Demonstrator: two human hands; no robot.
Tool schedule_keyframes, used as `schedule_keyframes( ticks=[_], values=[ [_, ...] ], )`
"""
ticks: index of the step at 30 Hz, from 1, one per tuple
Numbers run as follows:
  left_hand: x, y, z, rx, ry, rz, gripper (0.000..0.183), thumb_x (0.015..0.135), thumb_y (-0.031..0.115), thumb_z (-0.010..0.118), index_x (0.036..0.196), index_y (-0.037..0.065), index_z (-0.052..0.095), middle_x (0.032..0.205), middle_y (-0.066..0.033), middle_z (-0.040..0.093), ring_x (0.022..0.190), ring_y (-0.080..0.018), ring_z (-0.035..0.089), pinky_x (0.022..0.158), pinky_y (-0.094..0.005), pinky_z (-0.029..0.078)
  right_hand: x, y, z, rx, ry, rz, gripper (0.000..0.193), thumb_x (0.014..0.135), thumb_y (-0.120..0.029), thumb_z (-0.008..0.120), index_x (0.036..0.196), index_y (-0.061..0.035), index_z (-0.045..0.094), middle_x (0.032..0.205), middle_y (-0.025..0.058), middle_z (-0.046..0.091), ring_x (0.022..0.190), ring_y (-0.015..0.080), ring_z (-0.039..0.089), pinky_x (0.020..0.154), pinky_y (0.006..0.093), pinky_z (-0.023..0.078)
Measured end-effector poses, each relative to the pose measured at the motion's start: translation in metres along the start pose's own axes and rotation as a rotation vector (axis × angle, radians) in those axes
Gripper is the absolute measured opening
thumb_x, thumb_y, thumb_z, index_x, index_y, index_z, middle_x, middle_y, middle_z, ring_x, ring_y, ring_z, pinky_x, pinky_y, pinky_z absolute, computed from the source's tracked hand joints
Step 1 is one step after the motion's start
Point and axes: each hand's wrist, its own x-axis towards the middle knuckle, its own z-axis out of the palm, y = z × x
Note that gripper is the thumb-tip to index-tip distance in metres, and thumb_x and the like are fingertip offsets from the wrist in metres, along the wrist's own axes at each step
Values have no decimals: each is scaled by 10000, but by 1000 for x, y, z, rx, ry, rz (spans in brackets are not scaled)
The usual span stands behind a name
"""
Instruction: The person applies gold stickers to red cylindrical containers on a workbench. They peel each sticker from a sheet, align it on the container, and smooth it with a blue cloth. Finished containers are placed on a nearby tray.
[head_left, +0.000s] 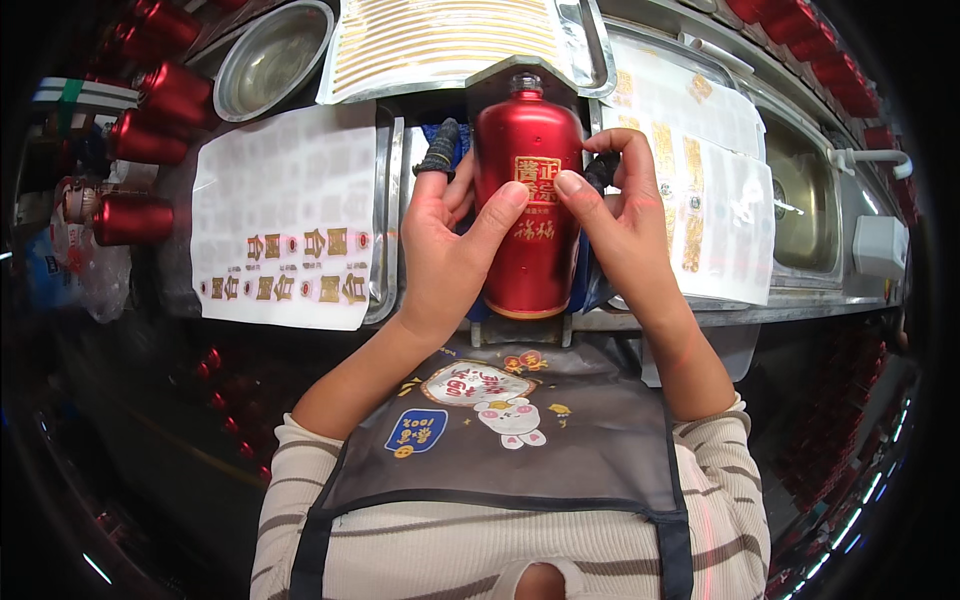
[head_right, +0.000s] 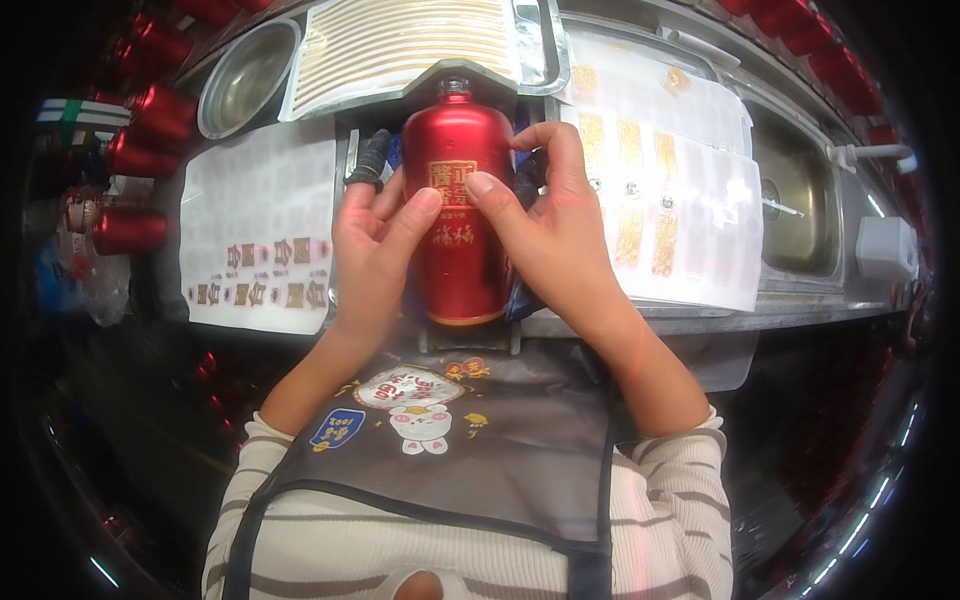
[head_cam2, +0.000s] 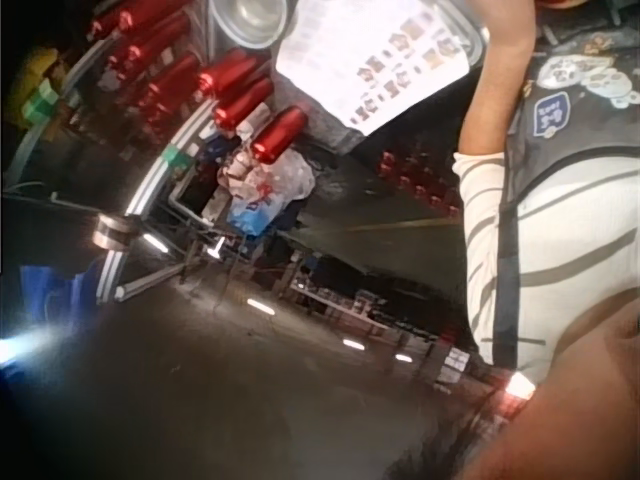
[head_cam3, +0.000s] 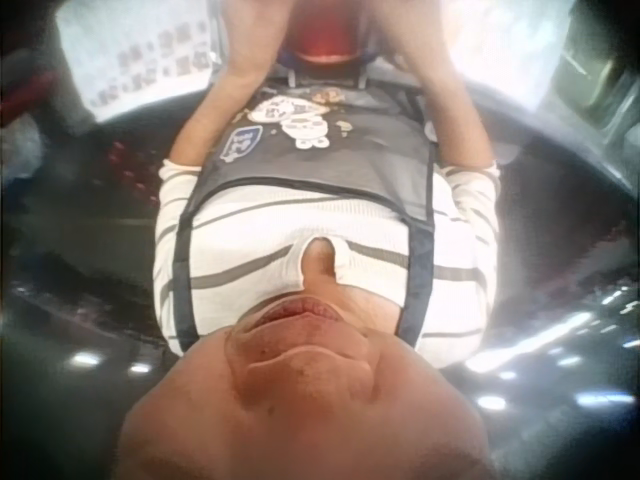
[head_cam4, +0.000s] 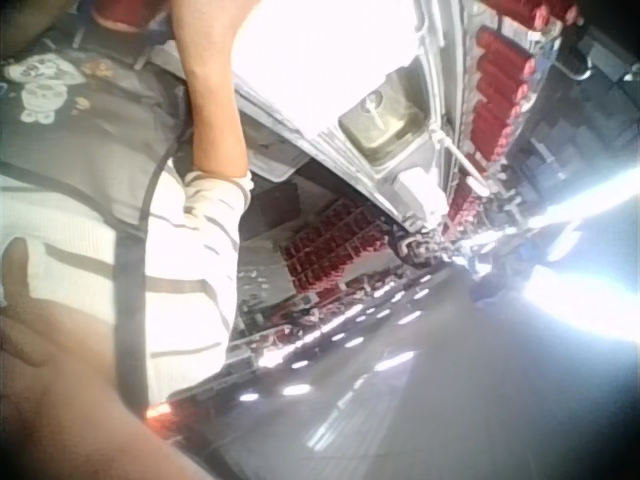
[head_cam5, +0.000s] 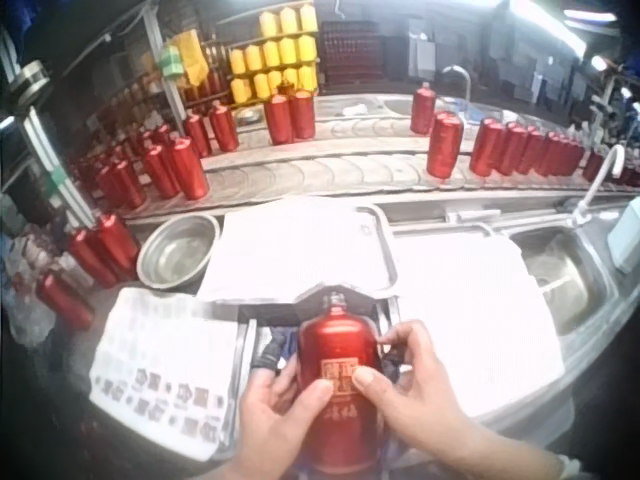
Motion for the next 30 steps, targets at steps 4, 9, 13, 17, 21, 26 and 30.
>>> schedule_keyframes(
  ticks=[4,9,13,17,21,26,30],
  values=[
    [-3,0,-2,7,-1,10,333,921,118,719,1000,-33,434,1367,-274,545,1167,-169,581,937,-294,524,-2,0,0,11,-38,3,487,882,-194,745,1216,-26,432,1011,101,551,532,19,515,425,184,381],
    [-4,-3,-5,21,-21,26,424,928,126,709,1203,-75,455,1377,-250,547,1172,-179,589,969,-300,508,-4,-5,2,-53,-18,12,495,878,-179,750,1225,-25,432,1030,93,534,585,23,543,470,178,411],
    [-4,-3,-9,-9,-28,15,457,942,147,693,1255,-75,446,1410,-225,530,1194,-182,578,988,-291,491,-4,0,1,-4,-20,36,457,896,-164,724,1228,-29,441,1018,60,523,636,17,557,520,173,427],
    [-4,-5,-19,-135,-28,-42,438,943,156,691,1222,-80,448,1451,-209,500,1228,-195,557,1028,-312,464,-7,2,-12,115,-74,113,402,925,-83,638,1274,-29,447,1023,33,521,680,2,555,557,178,439],
    [-10,-9,-19,27,-66,38,446,931,149,706,1201,-92,446,1465,-235,477,1257,-210,539,1059,-337,437,-14,0,-1,98,-46,62,453,907,-74,657,1302,-31,441,1027,46,543,689,4,578,572,167,454],
    [-9,-9,-17,123,-119,81,473,906,135,735,1186,-99,434,1477,-277,440,1302,-223,499,1074,-349,418,-16,4,-1,4,-33,20,549,862,-97,735,1318,-31,437,1045,54,543,699,17,594,583,167,462],
    [-10,-7,-15,106,-106,55,512,899,135,744,1207,-98,408,1484,-277,424,1317,-231,484,1083,-361,410,-9,3,-2,159,23,6,476,849,-88,746,1256,-20,509,1015,41,565,657,20,576,563,155,438]
  ],
)
